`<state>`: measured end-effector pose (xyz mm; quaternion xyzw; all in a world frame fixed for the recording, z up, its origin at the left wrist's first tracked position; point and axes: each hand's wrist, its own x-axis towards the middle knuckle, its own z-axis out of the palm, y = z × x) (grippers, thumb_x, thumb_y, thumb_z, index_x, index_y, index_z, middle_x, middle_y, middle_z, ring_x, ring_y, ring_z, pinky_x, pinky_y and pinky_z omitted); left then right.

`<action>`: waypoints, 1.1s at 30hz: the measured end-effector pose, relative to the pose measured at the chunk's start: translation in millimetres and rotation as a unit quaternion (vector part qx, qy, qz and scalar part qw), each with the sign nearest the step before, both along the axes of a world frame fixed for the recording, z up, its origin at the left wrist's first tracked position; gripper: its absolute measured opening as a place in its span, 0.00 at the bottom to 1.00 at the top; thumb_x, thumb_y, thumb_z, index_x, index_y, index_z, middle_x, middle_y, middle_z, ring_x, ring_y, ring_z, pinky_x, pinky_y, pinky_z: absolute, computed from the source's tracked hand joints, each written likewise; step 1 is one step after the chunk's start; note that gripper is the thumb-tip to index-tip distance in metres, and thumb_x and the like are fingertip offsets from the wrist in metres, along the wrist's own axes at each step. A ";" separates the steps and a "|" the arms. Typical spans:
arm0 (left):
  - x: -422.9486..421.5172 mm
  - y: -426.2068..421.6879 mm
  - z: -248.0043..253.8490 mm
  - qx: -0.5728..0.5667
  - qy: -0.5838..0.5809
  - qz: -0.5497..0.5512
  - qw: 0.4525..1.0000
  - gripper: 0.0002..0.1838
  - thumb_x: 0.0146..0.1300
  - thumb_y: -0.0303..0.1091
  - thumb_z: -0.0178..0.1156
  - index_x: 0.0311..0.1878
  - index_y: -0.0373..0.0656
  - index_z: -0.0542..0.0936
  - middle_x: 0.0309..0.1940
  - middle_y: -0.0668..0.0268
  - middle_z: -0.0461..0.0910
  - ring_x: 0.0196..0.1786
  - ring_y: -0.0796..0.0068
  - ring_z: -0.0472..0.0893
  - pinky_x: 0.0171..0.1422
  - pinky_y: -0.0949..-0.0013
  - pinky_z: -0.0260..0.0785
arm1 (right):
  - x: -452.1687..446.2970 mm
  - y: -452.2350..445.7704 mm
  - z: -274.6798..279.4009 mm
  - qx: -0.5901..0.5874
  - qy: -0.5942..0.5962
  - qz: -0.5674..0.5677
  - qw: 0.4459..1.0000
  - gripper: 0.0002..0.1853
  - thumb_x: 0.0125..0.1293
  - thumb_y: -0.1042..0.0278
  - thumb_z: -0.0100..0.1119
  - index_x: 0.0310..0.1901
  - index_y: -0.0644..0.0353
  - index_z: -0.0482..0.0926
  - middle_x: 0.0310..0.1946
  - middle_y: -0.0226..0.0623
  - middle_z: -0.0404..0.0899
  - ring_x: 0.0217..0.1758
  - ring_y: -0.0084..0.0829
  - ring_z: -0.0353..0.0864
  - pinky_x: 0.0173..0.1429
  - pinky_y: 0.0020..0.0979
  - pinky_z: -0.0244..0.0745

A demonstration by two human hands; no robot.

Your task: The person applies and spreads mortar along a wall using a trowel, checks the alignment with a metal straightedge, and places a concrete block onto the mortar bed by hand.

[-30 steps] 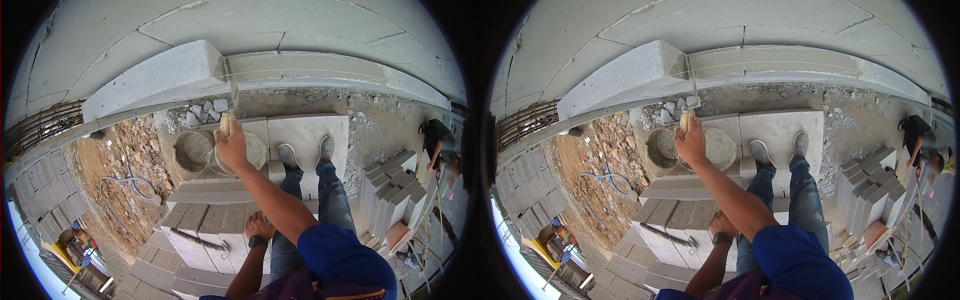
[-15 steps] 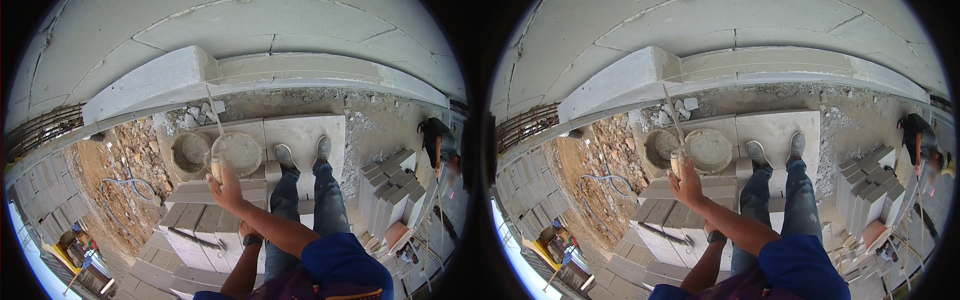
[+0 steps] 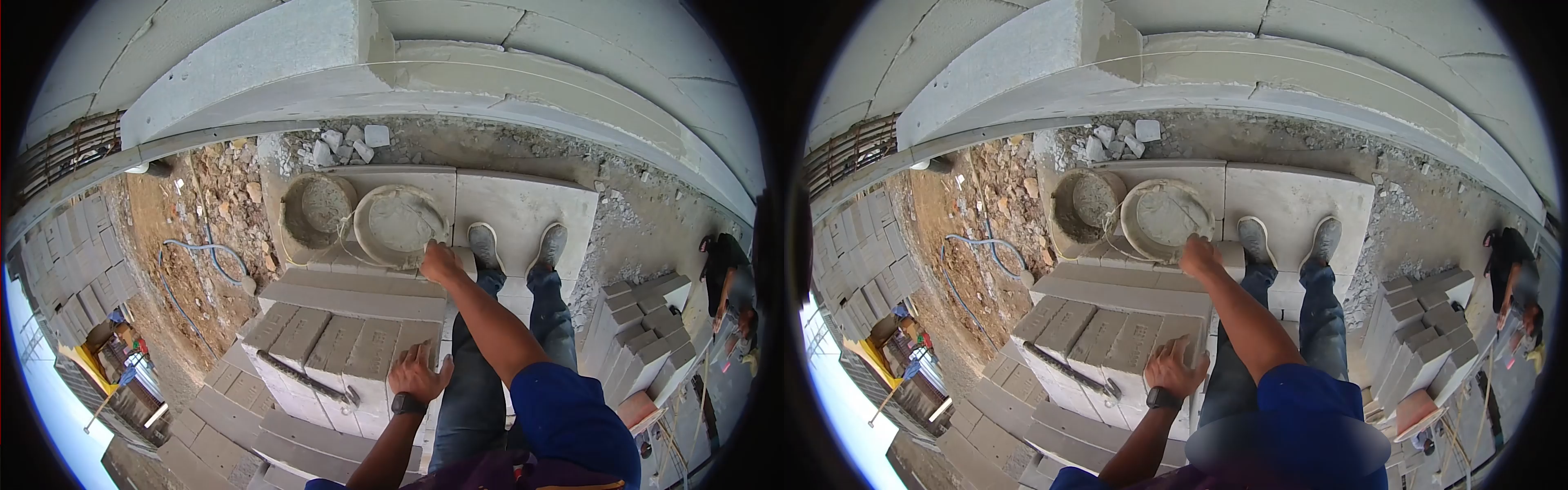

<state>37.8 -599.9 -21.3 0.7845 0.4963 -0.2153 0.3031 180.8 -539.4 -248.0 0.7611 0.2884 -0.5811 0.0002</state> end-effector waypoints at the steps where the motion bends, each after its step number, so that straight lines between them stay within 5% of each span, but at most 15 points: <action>1: 1.3 1.9 -3.9 0.006 -0.014 -0.005 1.000 0.29 0.55 0.53 0.67 0.55 0.44 0.84 0.47 0.59 0.86 0.48 0.53 0.86 0.52 0.51 0.79 | 4.7 18.9 -15.3 -0.017 0.005 0.004 1.000 0.23 0.61 0.67 0.66 0.58 0.64 0.80 0.54 0.52 0.84 0.60 0.49 0.84 0.61 0.43 0.81; 4: 5.3 1.3 -6.0 -0.013 0.007 0.019 1.000 0.27 0.52 0.50 0.69 0.53 0.43 0.84 0.47 0.58 0.87 0.49 0.51 0.85 0.55 0.51 0.78 | -5.9 53.0 -86.9 -0.098 0.064 0.108 0.987 0.13 0.61 0.71 0.66 0.48 0.58 0.87 0.52 0.46 0.87 0.59 0.48 0.85 0.59 0.39 0.83; 6: 6.1 0.8 -9.9 -0.013 0.016 0.014 1.000 0.27 0.52 0.48 0.70 0.53 0.44 0.85 0.46 0.58 0.87 0.49 0.50 0.85 0.56 0.51 0.77 | -8.5 52.5 -113.5 -0.044 0.050 0.144 0.987 0.13 0.61 0.69 0.65 0.47 0.57 0.88 0.48 0.46 0.88 0.55 0.44 0.88 0.56 0.37 0.84; 7: 5.4 -0.6 -7.0 -0.019 0.030 0.012 0.999 0.27 0.52 0.47 0.70 0.53 0.44 0.85 0.46 0.58 0.87 0.49 0.50 0.85 0.56 0.51 0.77 | -6.3 53.3 -134.1 -0.078 0.111 0.188 0.973 0.14 0.60 0.68 0.65 0.46 0.61 0.88 0.41 0.50 0.88 0.47 0.48 0.90 0.50 0.45 0.85; 8: 6.6 0.3 -7.8 -0.020 0.036 0.011 0.999 0.27 0.52 0.47 0.70 0.54 0.44 0.85 0.46 0.58 0.87 0.49 0.50 0.86 0.56 0.51 0.77 | -10.0 39.0 -155.4 0.067 0.094 0.351 0.929 0.15 0.59 0.66 0.66 0.48 0.61 0.87 0.38 0.48 0.88 0.43 0.45 0.90 0.47 0.44 0.85; 10: 10.5 0.1 -7.3 -0.022 0.044 0.014 0.999 0.26 0.54 0.47 0.70 0.54 0.43 0.85 0.47 0.58 0.87 0.50 0.50 0.85 0.57 0.51 0.77 | 23.4 14.6 -142.3 0.132 0.135 0.323 0.927 0.19 0.59 0.64 0.67 0.51 0.61 0.85 0.36 0.44 0.88 0.37 0.40 0.89 0.42 0.41 0.84; 12: 12.9 0.5 -3.5 -0.024 0.043 0.015 0.999 0.26 0.54 0.47 0.70 0.54 0.44 0.85 0.48 0.58 0.87 0.52 0.51 0.85 0.59 0.51 0.76 | 66.5 -1.7 -62.1 -0.018 0.249 -0.064 0.966 0.21 0.60 0.64 0.67 0.56 0.60 0.84 0.40 0.40 0.88 0.33 0.32 0.87 0.41 0.36 0.82; 16: 9.2 -0.7 0.3 -0.023 0.049 0.013 0.998 0.25 0.55 0.49 0.69 0.54 0.47 0.85 0.49 0.59 0.86 0.53 0.52 0.83 0.61 0.53 0.74 | 91.0 -53.5 -9.2 0.004 0.413 -0.268 0.870 0.29 0.61 0.73 0.68 0.65 0.63 0.76 0.39 0.37 0.86 0.28 0.24 0.81 0.30 0.30 0.78; 22: 6.6 -2.8 2.2 -0.040 0.073 0.001 0.997 0.26 0.56 0.50 0.68 0.55 0.48 0.84 0.50 0.60 0.86 0.54 0.53 0.83 0.61 0.53 0.75 | 120.3 -92.9 62.4 0.077 0.482 -0.331 0.808 0.30 0.60 0.73 0.71 0.65 0.66 0.76 0.38 0.37 0.85 0.27 0.24 0.81 0.28 0.28 0.77; 25: 8.5 -5.0 2.7 -0.026 0.066 0.002 0.997 0.26 0.55 0.49 0.68 0.55 0.48 0.84 0.50 0.60 0.86 0.54 0.53 0.83 0.62 0.54 0.74 | 135.7 -78.0 85.3 0.075 0.379 -0.252 0.887 0.31 0.58 0.73 0.72 0.65 0.67 0.76 0.35 0.37 0.85 0.27 0.24 0.81 0.29 0.30 0.78; 29: 5.8 -6.3 -2.7 -0.030 0.058 0.007 0.998 0.27 0.56 0.53 0.67 0.55 0.45 0.84 0.50 0.58 0.85 0.54 0.52 0.83 0.61 0.53 0.75 | 115.4 -56.9 39.0 0.067 0.253 -0.093 0.961 0.30 0.55 0.68 0.72 0.59 0.70 0.78 0.37 0.49 0.86 0.32 0.39 0.86 0.36 0.39 0.81; 33: 4.6 -4.5 -5.4 0.004 0.020 0.003 1.000 0.24 0.55 0.47 0.68 0.53 0.47 0.85 0.46 0.58 0.87 0.49 0.52 0.85 0.57 0.53 0.77 | 29.7 -49.9 -127.8 0.127 0.163 0.061 0.977 0.25 0.54 0.63 0.69 0.51 0.68 0.81 0.40 0.56 0.87 0.39 0.51 0.87 0.45 0.46 0.82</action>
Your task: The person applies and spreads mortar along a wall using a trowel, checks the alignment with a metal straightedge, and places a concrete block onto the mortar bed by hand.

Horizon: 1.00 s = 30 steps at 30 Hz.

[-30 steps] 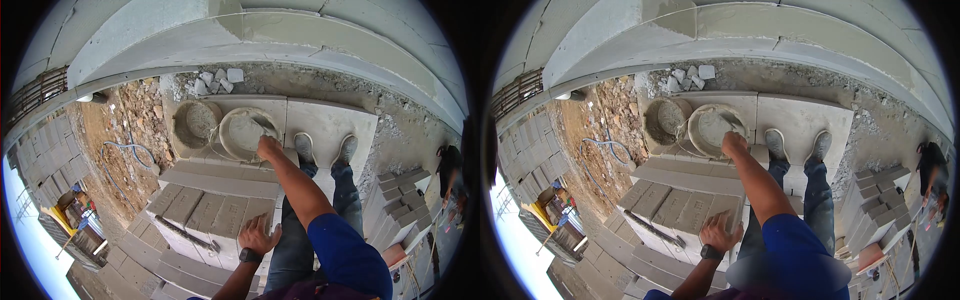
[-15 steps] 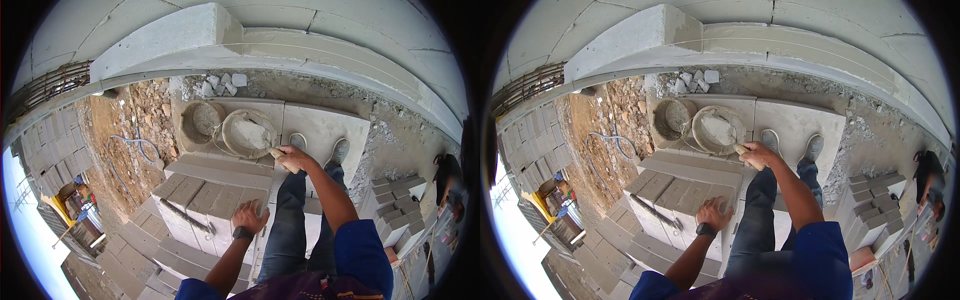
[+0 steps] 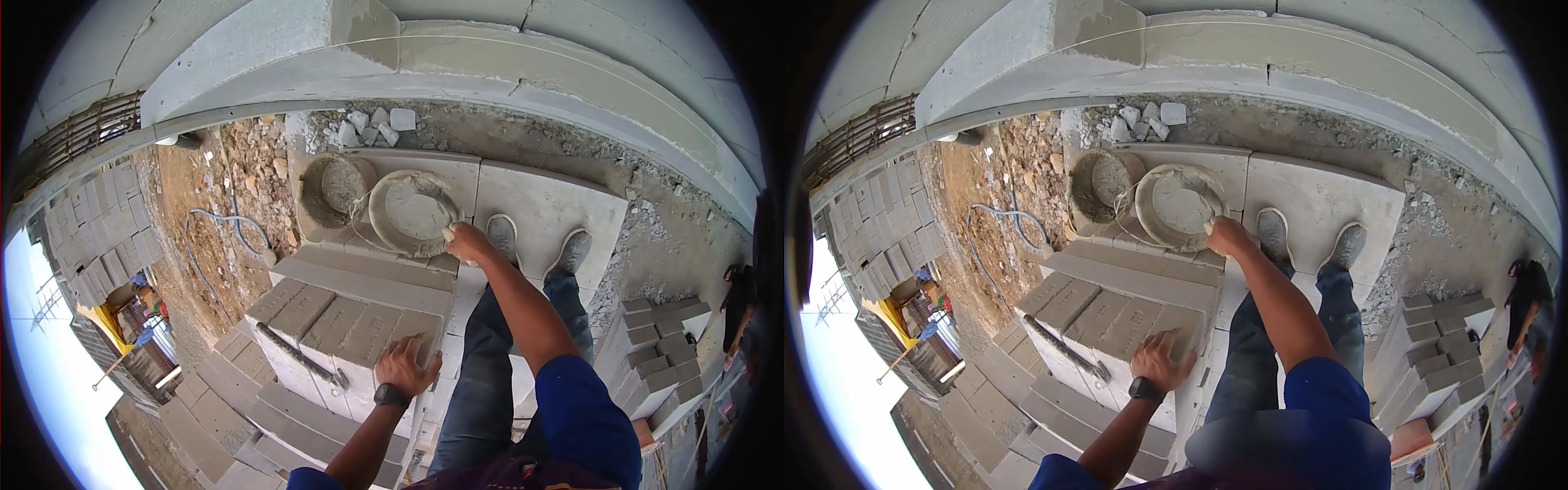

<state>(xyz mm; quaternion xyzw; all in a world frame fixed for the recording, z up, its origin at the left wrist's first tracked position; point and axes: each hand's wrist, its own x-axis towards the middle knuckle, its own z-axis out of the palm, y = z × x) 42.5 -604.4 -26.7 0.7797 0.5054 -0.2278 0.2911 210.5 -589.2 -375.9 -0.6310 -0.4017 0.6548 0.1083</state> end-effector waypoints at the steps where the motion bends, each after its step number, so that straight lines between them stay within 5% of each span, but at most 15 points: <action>1: 0.5 1.2 -0.2 0.004 -0.007 0.001 1.000 0.23 0.55 0.47 0.68 0.53 0.47 0.85 0.45 0.58 0.87 0.48 0.52 0.85 0.55 0.54 0.77 | -23.9 3.2 -42.8 0.024 -0.021 0.022 0.999 0.23 0.54 0.62 0.69 0.49 0.67 0.82 0.40 0.56 0.87 0.40 0.51 0.87 0.46 0.46 0.82; 4: -1.3 1.3 -6.1 0.021 -0.021 0.003 1.000 0.24 0.53 0.45 0.70 0.52 0.46 0.85 0.42 0.58 0.87 0.44 0.53 0.86 0.52 0.55 0.78 | -56.7 28.8 -90.4 0.079 -0.042 0.114 0.989 0.18 0.55 0.61 0.68 0.44 0.64 0.83 0.38 0.50 0.88 0.39 0.46 0.88 0.45 0.43 0.82; 6: -1.2 1.8 -5.6 0.019 -0.015 0.012 1.000 0.24 0.52 0.45 0.70 0.52 0.45 0.85 0.42 0.58 0.87 0.44 0.54 0.86 0.51 0.55 0.79 | -35.1 60.5 -38.8 0.140 -0.007 0.228 0.964 0.15 0.57 0.62 0.68 0.41 0.62 0.84 0.35 0.45 0.88 0.35 0.39 0.88 0.41 0.39 0.82; 8: -2.2 3.0 -6.0 0.017 -0.013 0.017 1.000 0.24 0.52 0.46 0.70 0.52 0.46 0.85 0.42 0.59 0.87 0.43 0.55 0.86 0.51 0.56 0.79 | -32.2 61.4 -24.2 -0.140 0.155 -0.102 0.973 0.14 0.57 0.63 0.69 0.41 0.61 0.84 0.33 0.42 0.88 0.31 0.34 0.87 0.37 0.36 0.81; 9: -1.8 3.9 -4.4 0.015 -0.014 0.018 1.000 0.25 0.52 0.47 0.70 0.52 0.46 0.85 0.42 0.59 0.87 0.43 0.55 0.86 0.51 0.56 0.79 | -28.2 49.5 -22.8 -0.140 0.197 -0.138 0.960 0.16 0.57 0.64 0.69 0.45 0.63 0.84 0.32 0.37 0.86 0.27 0.30 0.84 0.33 0.35 0.79; 14: -2.3 3.5 -1.6 0.014 -0.009 0.024 1.000 0.25 0.54 0.49 0.69 0.53 0.47 0.84 0.45 0.61 0.87 0.46 0.55 0.86 0.53 0.56 0.78 | 10.5 -17.6 9.5 -0.131 0.259 -0.173 0.941 0.26 0.58 0.70 0.71 0.60 0.62 0.80 0.33 0.34 0.84 0.26 0.26 0.81 0.29 0.34 0.78; 20: -1.4 1.7 1.8 0.000 0.016 0.015 1.000 0.25 0.55 0.50 0.68 0.54 0.48 0.84 0.47 0.61 0.86 0.50 0.55 0.85 0.56 0.56 0.78 | 73.8 -58.5 103.7 -0.165 0.343 -0.207 0.901 0.29 0.58 0.69 0.74 0.62 0.65 0.77 0.33 0.33 0.82 0.26 0.23 0.80 0.31 0.29 0.77; 24: 1.1 -0.9 2.6 -0.005 0.032 0.007 0.999 0.25 0.55 0.51 0.68 0.54 0.48 0.84 0.49 0.61 0.86 0.52 0.55 0.85 0.60 0.55 0.76 | 103.1 -75.5 175.5 -0.091 0.296 -0.214 0.926 0.30 0.59 0.68 0.74 0.62 0.66 0.77 0.33 0.33 0.82 0.26 0.22 0.80 0.34 0.29 0.79; 26: 2.3 -0.7 2.3 -0.007 0.042 -0.001 0.999 0.26 0.56 0.51 0.68 0.55 0.49 0.84 0.49 0.60 0.86 0.53 0.55 0.84 0.61 0.55 0.75 | 100.1 -82.0 211.4 -0.008 0.263 -0.303 0.916 0.31 0.59 0.67 0.73 0.63 0.68 0.76 0.33 0.35 0.82 0.26 0.21 0.79 0.35 0.28 0.79; 30: 1.7 -3.2 2.1 -0.045 0.071 0.004 0.996 0.28 0.57 0.53 0.67 0.58 0.49 0.83 0.54 0.58 0.85 0.58 0.55 0.82 0.65 0.54 0.73 | 78.1 -48.4 253.8 0.226 0.118 -0.387 0.886 0.31 0.61 0.72 0.69 0.65 0.74 0.73 0.44 0.46 0.86 0.42 0.29 0.86 0.49 0.32 0.81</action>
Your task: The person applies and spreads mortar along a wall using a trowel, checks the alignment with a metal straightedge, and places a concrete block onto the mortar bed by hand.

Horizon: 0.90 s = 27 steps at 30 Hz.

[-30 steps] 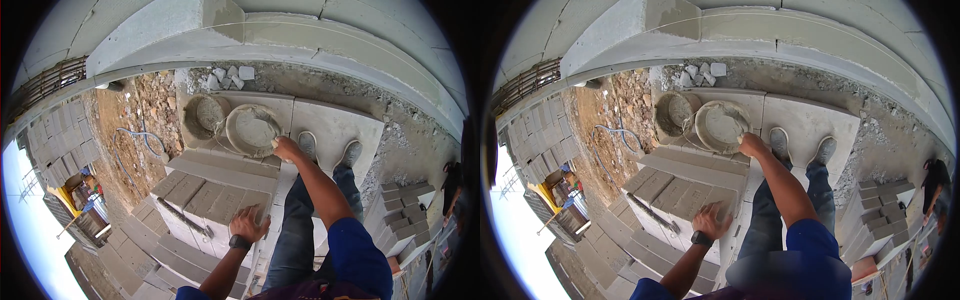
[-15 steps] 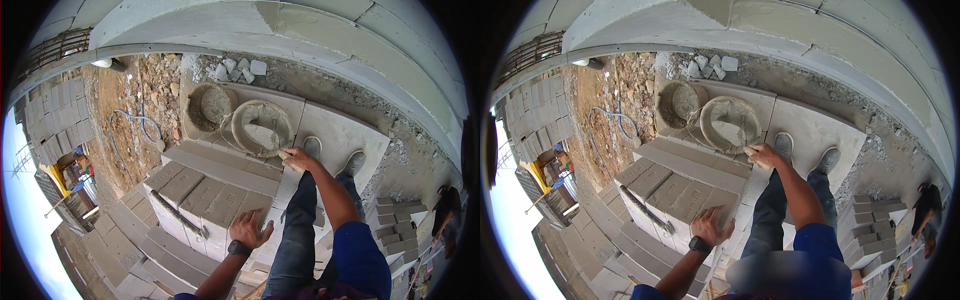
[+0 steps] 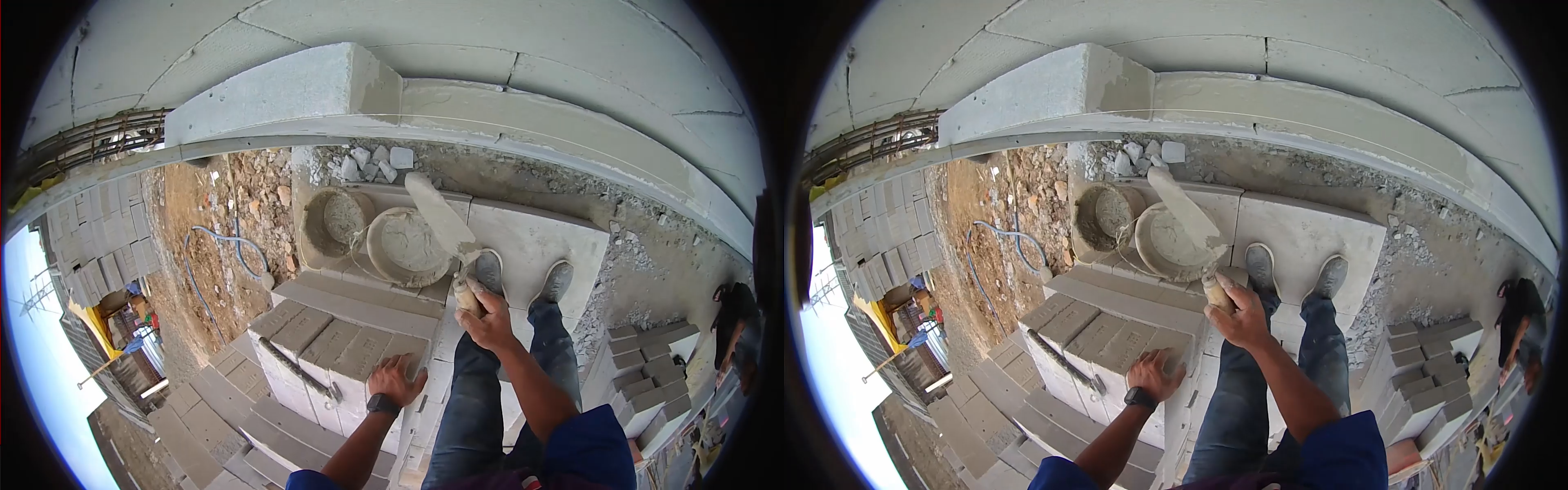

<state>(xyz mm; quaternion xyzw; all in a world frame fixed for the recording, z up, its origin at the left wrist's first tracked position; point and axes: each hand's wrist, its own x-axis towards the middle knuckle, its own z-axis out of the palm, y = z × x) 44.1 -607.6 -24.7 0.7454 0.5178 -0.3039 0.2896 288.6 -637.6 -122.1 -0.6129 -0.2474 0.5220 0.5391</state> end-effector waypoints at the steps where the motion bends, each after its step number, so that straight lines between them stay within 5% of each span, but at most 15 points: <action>1: -1.5 0.5 -0.5 -0.014 0.007 0.006 1.000 0.29 0.57 0.54 0.66 0.59 0.49 0.82 0.55 0.58 0.84 0.60 0.54 0.81 0.67 0.53 0.72 | -8.4 17.4 7.2 0.013 -0.013 -0.044 0.999 0.31 0.61 0.73 0.69 0.65 0.75 0.73 0.46 0.48 0.85 0.45 0.31 0.86 0.51 0.33 0.81; 7: 3.6 1.0 4.3 0.009 -0.005 -0.011 1.000 0.25 0.56 0.51 0.68 0.55 0.49 0.84 0.51 0.60 0.86 0.56 0.55 0.83 0.64 0.55 0.73 | -47.8 159.0 21.7 0.085 0.003 -0.243 0.966 0.29 0.60 0.77 0.69 0.63 0.74 0.73 0.50 0.50 0.82 0.50 0.34 0.84 0.54 0.34 0.81; 10: -3.7 -0.9 -1.0 0.021 -0.031 -0.019 0.999 0.24 0.56 0.50 0.68 0.53 0.49 0.84 0.49 0.60 0.86 0.54 0.54 0.83 0.61 0.54 0.75 | -66.0 216.7 12.4 0.169 -0.131 -0.302 0.929 0.30 0.61 0.77 0.70 0.65 0.67 0.73 0.48 0.50 0.82 0.50 0.39 0.84 0.50 0.35 0.81; 16: -8.3 1.0 -1.3 0.016 -0.040 -0.044 0.998 0.22 0.54 0.50 0.68 0.47 0.45 0.84 0.44 0.58 0.86 0.50 0.53 0.84 0.56 0.50 0.76 | -105.6 250.6 25.9 0.107 -0.227 -0.295 0.922 0.32 0.61 0.71 0.74 0.64 0.74 0.72 0.46 0.53 0.80 0.46 0.48 0.83 0.48 0.40 0.79; 17: -11.0 -1.2 -2.3 0.023 -0.045 -0.039 0.998 0.21 0.54 0.49 0.68 0.46 0.45 0.84 0.44 0.58 0.86 0.50 0.52 0.84 0.55 0.50 0.76 | -115.5 247.4 24.2 0.109 -0.235 -0.289 0.922 0.35 0.63 0.72 0.71 0.70 0.65 0.66 0.48 0.57 0.77 0.45 0.56 0.80 0.48 0.47 0.80; 27: -16.8 -0.9 -5.0 0.002 -0.055 -0.044 0.998 0.21 0.53 0.49 0.68 0.45 0.45 0.83 0.43 0.60 0.86 0.49 0.52 0.84 0.54 0.50 0.75 | -115.3 190.3 27.8 0.088 -0.156 -0.288 0.941 0.34 0.68 0.72 0.67 0.72 0.67 0.64 0.47 0.51 0.77 0.46 0.45 0.81 0.50 0.39 0.78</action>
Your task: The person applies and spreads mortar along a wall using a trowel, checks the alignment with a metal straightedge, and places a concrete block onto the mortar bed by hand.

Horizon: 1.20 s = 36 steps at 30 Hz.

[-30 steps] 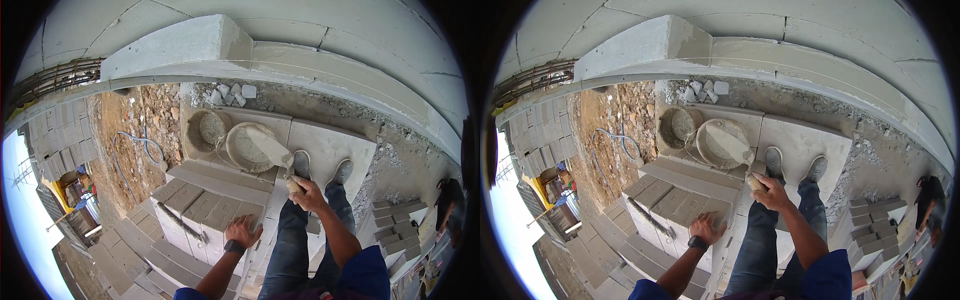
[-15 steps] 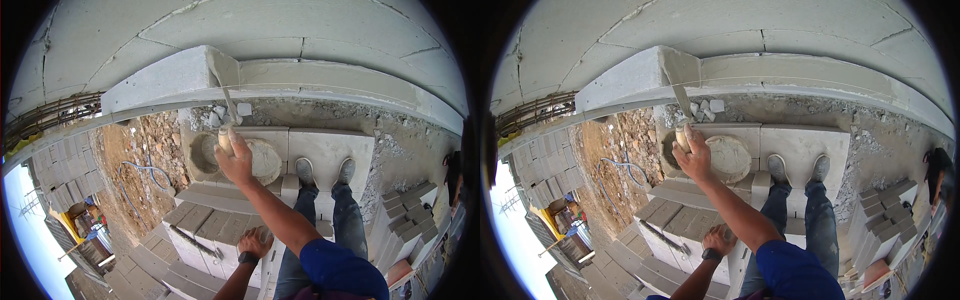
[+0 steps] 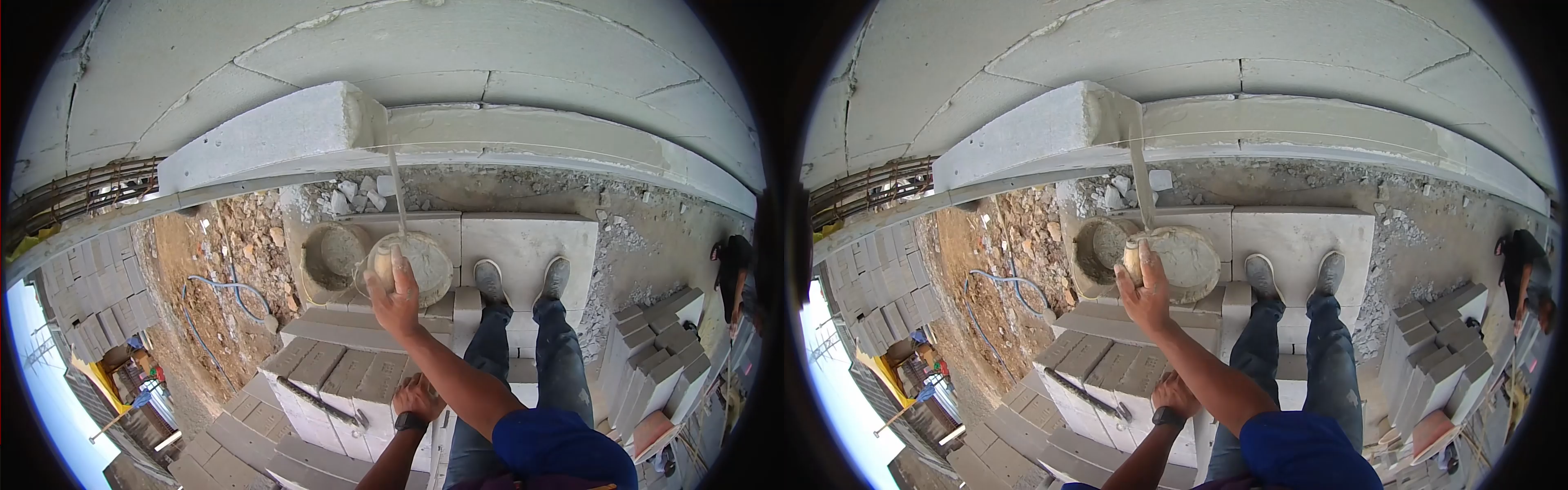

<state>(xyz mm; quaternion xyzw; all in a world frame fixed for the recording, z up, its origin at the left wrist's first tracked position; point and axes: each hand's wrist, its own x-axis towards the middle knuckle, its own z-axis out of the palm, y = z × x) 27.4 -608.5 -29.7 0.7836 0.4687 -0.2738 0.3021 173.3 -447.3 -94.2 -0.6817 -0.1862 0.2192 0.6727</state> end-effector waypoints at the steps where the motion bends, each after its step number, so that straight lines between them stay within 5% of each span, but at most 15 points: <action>1: 4.1 3.0 2.9 -0.001 0.005 -0.005 1.000 0.21 0.53 0.49 0.68 0.46 0.46 0.83 0.43 0.60 0.86 0.49 0.52 0.84 0.55 0.49 0.75 | 7.4 12.0 -2.8 0.007 0.012 -0.009 1.000 0.34 0.67 0.73 0.68 0.72 0.68 0.65 0.49 0.51 0.77 0.49 0.44 0.81 0.54 0.39 0.77; 3: 9.7 5.9 6.9 -0.007 0.008 0.003 1.000 0.22 0.53 0.50 0.68 0.47 0.47 0.83 0.44 0.60 0.86 0.49 0.52 0.84 0.55 0.49 0.75 | 25.7 38.1 2.5 0.023 0.037 -0.028 0.999 0.33 0.66 0.74 0.68 0.71 0.70 0.67 0.52 0.51 0.79 0.55 0.42 0.81 0.61 0.37 0.75; 9: 8.0 5.0 4.1 -0.007 0.016 -0.013 1.000 0.22 0.54 0.50 0.67 0.49 0.47 0.84 0.44 0.61 0.86 0.50 0.53 0.84 0.56 0.50 0.76 | 31.8 50.0 0.6 0.001 0.037 0.021 0.999 0.34 0.64 0.72 0.71 0.70 0.72 0.68 0.54 0.48 0.80 0.57 0.36 0.81 0.61 0.34 0.74; 13: 11.5 5.9 8.0 -0.003 0.018 -0.017 1.000 0.22 0.54 0.50 0.67 0.49 0.47 0.84 0.44 0.61 0.86 0.49 0.54 0.84 0.55 0.51 0.76 | 19.3 16.4 1.6 0.033 0.019 0.049 0.998 0.33 0.63 0.72 0.71 0.68 0.74 0.69 0.53 0.49 0.81 0.54 0.35 0.82 0.58 0.34 0.77; 16: 11.4 5.1 6.4 0.003 -0.004 0.005 1.000 0.19 0.51 0.50 0.70 0.39 0.46 0.83 0.39 0.61 0.85 0.46 0.53 0.84 0.54 0.51 0.75 | 18.6 -16.4 14.6 0.040 0.081 0.082 0.993 0.32 0.64 0.74 0.70 0.67 0.74 0.70 0.51 0.48 0.82 0.51 0.34 0.83 0.58 0.35 0.78; 19: 17.9 7.6 10.9 0.011 -0.011 0.017 1.000 0.19 0.52 0.49 0.70 0.41 0.46 0.83 0.39 0.61 0.85 0.47 0.53 0.84 0.55 0.51 0.75 | 11.3 -25.8 -0.7 0.083 0.064 0.049 0.993 0.31 0.66 0.73 0.69 0.67 0.76 0.70 0.47 0.46 0.81 0.45 0.28 0.82 0.49 0.31 0.80; 22: 11.6 5.0 6.0 0.002 -0.002 0.008 1.000 0.25 0.56 0.53 0.66 0.51 0.47 0.84 0.44 0.61 0.86 0.50 0.54 0.84 0.56 0.51 0.76 | 22.6 -8.2 -7.2 0.078 0.318 0.012 0.945 0.30 0.67 0.73 0.68 0.68 0.73 0.70 0.42 0.39 0.82 0.40 0.24 0.81 0.44 0.26 0.79; 25: 10.8 3.9 5.6 0.008 -0.007 0.011 1.000 0.26 0.56 0.53 0.66 0.53 0.46 0.84 0.46 0.60 0.86 0.51 0.54 0.84 0.58 0.51 0.76 | 49.0 25.2 -17.8 0.066 0.417 -0.016 0.906 0.32 0.65 0.73 0.70 0.70 0.65 0.72 0.43 0.30 0.83 0.36 0.15 0.79 0.40 0.20 0.79; 31: 11.0 3.8 6.4 0.025 -0.005 0.008 1.000 0.23 0.54 0.51 0.70 0.50 0.49 0.86 0.43 0.62 0.86 0.50 0.54 0.84 0.58 0.52 0.75 | 62.6 53.9 -24.7 -0.069 0.236 0.019 0.969 0.30 0.65 0.66 0.70 0.68 0.63 0.75 0.32 0.25 0.82 0.31 0.15 0.76 0.38 0.23 0.76; 36: 14.4 6.0 8.8 0.020 -0.009 0.011 1.000 0.22 0.54 0.51 0.69 0.47 0.47 0.85 0.42 0.62 0.86 0.49 0.54 0.84 0.57 0.52 0.75 | 42.1 51.9 -18.2 -0.049 0.104 0.018 0.993 0.33 0.66 0.65 0.70 0.70 0.69 0.70 0.50 0.45 0.83 0.50 0.27 0.81 0.56 0.30 0.76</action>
